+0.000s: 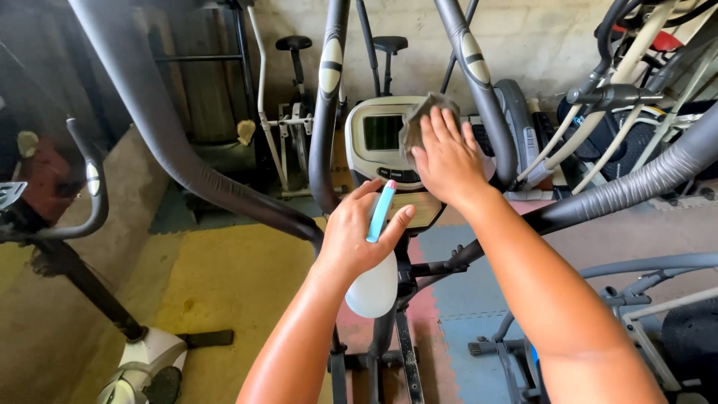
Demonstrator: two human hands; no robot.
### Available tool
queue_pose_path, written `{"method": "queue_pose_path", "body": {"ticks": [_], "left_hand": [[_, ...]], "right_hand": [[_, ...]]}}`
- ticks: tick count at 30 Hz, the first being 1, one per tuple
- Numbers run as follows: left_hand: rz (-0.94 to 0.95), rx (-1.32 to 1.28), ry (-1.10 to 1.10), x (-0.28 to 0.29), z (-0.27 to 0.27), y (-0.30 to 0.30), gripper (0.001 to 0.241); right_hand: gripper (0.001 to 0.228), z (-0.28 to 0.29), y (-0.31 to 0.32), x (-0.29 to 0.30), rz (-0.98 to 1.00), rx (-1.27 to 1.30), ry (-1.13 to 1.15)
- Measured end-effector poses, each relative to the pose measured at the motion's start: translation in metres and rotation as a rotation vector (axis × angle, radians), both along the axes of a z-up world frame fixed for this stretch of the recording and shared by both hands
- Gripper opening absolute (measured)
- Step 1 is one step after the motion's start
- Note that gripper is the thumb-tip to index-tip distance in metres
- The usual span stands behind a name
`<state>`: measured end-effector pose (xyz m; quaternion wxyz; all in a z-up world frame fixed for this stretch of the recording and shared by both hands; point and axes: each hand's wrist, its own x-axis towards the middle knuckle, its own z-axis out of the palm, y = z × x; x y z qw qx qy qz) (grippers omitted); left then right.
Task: Cleaning and wiping down an elliptical machine using a spray bottle and a cloth.
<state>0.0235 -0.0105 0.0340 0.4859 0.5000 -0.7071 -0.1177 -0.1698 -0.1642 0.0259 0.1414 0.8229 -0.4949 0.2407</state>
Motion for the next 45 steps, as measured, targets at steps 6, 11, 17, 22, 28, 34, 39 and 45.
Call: {"method": "queue_pose_path", "body": {"ticks": [6,11,17,22,28,34,39,45], "left_hand": [[0.024,0.202,0.195,0.005,0.020,0.019,0.046],[0.054,0.052,0.213,0.009,0.018,0.016,0.044],[0.135,0.086,0.098,0.017,0.016,0.005,0.046],[0.102,0.169,0.206,0.017,0.028,0.008,0.047],[0.158,0.170,0.202,0.022,0.047,-0.022,0.058],[0.141,0.262,0.102,0.030,0.070,-0.043,0.068],[0.086,0.418,0.152,0.034,0.068,-0.055,0.073],[0.077,0.424,0.158,0.035,0.068,-0.055,0.074]], "right_hand": [[0.065,0.008,-0.018,0.060,0.258,-0.011,0.007],[0.057,0.001,-0.020,0.063,0.449,-0.014,-0.046],[0.039,0.017,0.011,0.001,0.576,-0.082,-0.017],[0.026,0.013,0.020,-0.006,0.275,-0.243,0.015],[0.022,0.006,0.010,0.049,0.373,-0.329,-0.157],[0.029,0.028,0.025,0.029,0.404,-0.262,-0.054],[0.018,0.029,0.022,-0.003,0.264,-0.255,0.044],[0.025,0.020,0.012,0.043,0.414,-0.251,-0.055]]}}
